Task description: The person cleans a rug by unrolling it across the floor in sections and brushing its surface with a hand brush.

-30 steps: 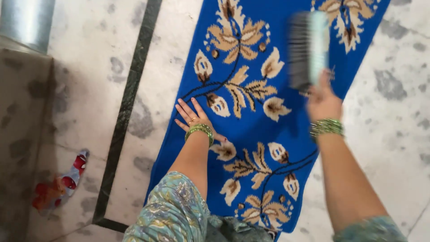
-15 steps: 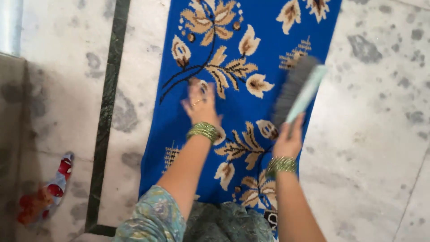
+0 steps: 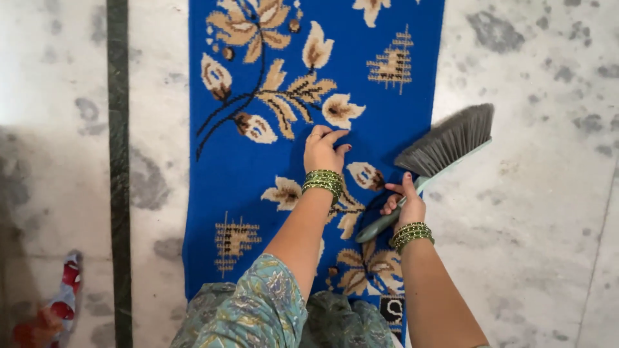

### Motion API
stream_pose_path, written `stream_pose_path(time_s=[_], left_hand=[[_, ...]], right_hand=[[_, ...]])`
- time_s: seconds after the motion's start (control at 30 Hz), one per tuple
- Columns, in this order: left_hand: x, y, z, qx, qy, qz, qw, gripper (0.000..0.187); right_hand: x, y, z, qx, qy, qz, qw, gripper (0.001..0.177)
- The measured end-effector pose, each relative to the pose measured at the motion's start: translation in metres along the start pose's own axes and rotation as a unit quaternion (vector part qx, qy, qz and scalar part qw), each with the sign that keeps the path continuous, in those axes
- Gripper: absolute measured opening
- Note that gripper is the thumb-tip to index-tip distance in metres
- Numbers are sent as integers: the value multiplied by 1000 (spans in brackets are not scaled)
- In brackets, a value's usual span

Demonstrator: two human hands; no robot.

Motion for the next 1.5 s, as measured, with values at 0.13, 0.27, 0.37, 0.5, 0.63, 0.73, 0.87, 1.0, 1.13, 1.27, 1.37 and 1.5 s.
stream_pose_path(time_s=[0.13,0.27,0.37,0.5,0.63,0.73,0.87,1.0,1.13,1.27,1.37,1.5], left_hand=[[5,3,3,21,39,37,998,7],[7,0,12,102,56,71,991,3],[11,5,19,117,65,76,988,3],[18,8,19,124,57,14,990,6],[-6,5,-29,-3,-57,35,998,3],[-19,1,-98,-166,-286,45,943,8],[-93,14,-184,-195,-359,92,908,4],[-192,36,-253,-264,-365,95,888,6],[-278,51,-310,-307,-324,89,891,10],[-356,69,-390,-317,-277,162,893,23],[-430,80,-453,-298,-185,248,903,37],[-488,98,-463,-138,-276,341,888,41]], right_hand=[[1,-6,-4,8,5,32,999,68],[3,-12,-6,17,13,41,999,67],[4,-14,-9,25,10,50,998,67],[3,-14,-7,31,22,54,998,67],[3,-10,-6,24,24,48,998,68],[1,-2,-2,12,26,45,999,69],[-2,20,12,-5,30,18,999,69],[1,18,12,-42,21,38,998,64],[50,-50,7,-60,91,12,994,59],[112,-135,-6,-80,65,-71,992,57],[141,-178,-19,-108,21,-115,987,56],[155,-204,-30,-144,-19,-132,981,58]])
Point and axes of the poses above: each hand's wrist, its own y-axis towards the middle knuckle, its own x-axis out of the palm, z = x × y, the point moved 10 cm from there along y, towards the middle knuckle, and after that the axes turned 10 degrees about z, right-handed, at the moved point
